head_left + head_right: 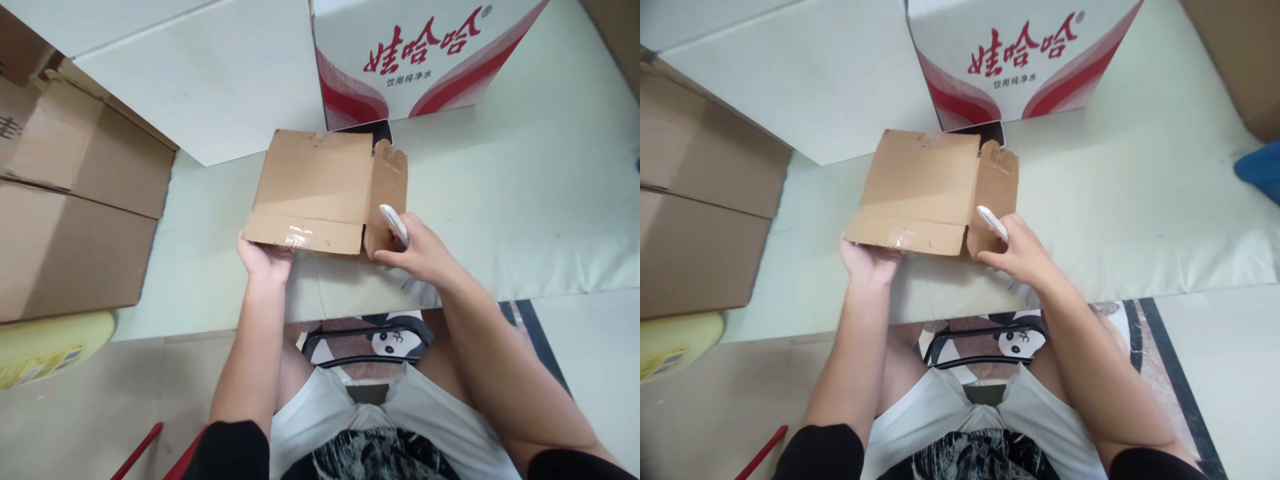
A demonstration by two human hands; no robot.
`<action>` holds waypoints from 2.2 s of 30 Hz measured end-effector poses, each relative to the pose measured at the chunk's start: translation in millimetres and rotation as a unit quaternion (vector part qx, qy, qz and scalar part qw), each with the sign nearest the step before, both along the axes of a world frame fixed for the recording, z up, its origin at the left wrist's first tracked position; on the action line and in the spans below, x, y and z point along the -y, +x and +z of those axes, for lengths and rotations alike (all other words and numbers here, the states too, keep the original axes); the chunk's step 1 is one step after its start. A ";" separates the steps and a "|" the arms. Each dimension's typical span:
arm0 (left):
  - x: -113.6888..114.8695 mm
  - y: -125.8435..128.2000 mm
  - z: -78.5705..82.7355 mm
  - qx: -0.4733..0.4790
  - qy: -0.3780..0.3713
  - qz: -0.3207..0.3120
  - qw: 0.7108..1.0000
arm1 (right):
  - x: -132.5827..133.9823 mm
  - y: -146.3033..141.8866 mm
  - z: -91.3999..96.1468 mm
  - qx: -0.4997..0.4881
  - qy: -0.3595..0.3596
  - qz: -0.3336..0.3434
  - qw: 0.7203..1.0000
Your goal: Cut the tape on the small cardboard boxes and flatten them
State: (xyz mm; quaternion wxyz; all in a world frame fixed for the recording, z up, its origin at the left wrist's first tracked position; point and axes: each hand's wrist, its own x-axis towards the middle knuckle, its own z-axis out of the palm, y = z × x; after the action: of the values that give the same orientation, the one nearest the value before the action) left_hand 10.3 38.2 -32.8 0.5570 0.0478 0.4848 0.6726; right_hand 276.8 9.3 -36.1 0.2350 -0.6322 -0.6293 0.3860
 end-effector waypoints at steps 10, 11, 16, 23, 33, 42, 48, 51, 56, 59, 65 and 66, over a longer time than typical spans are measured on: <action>1.3 -6.9 -1.3 -0.013 0.008 -0.005 1.000 | 4.0 -15.5 -8.9 0.007 0.092 0.012 0.996; 2.1 -6.6 -0.9 -0.016 0.006 -0.005 1.000 | 2.8 -16.6 -7.8 0.003 0.125 0.002 0.992; 6.2 -3.1 3.4 -0.018 -0.009 0.016 1.000 | 4.5 -22.7 1.6 -0.007 0.244 -0.056 0.968; 8.3 -4.5 3.2 -0.034 0.000 0.003 0.999 | 11.1 -10.6 12.3 -0.002 0.232 -0.232 0.945; 6.6 -10.3 0.3 -0.028 -0.003 0.002 1.000 | 0.3 0.1 11.2 -0.077 0.032 -0.253 0.964; 6.8 -10.7 -0.1 -0.025 0.003 0.009 1.000 | -5.0 -2.6 11.6 -0.179 -0.018 -0.240 0.954; 5.8 -9.9 1.5 -0.021 0.002 0.013 1.000 | -7.1 -0.2 9.6 -0.123 -0.019 -0.285 0.950; 5.5 -10.6 1.0 -0.026 0.001 0.014 1.000 | -8.7 1.9 7.5 -0.120 -0.032 -0.284 0.951; 5.5 -10.3 1.1 -0.031 0.007 0.015 0.999 | -8.8 1.2 3.0 -0.123 -0.027 -0.268 0.955; 5.6 -9.3 3.3 -0.033 0.003 0.012 0.999 | -7.7 0.0 5.5 -0.085 -0.023 -0.241 0.966; 6.5 -7.6 7.5 -0.039 -0.010 0.014 0.999 | -5.8 -2.1 13.3 -0.051 -0.008 -0.208 0.977; 6.9 -7.6 7.7 -0.040 -0.008 0.011 0.999 | -5.7 -2.0 13.0 -0.051 -0.004 -0.203 0.978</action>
State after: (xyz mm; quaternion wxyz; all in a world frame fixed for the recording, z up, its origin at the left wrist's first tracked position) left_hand 2.7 31.3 -25.0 0.5296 0.0650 0.5124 0.6728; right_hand 274.8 15.0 -23.1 0.3376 -0.7271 -0.4736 0.3647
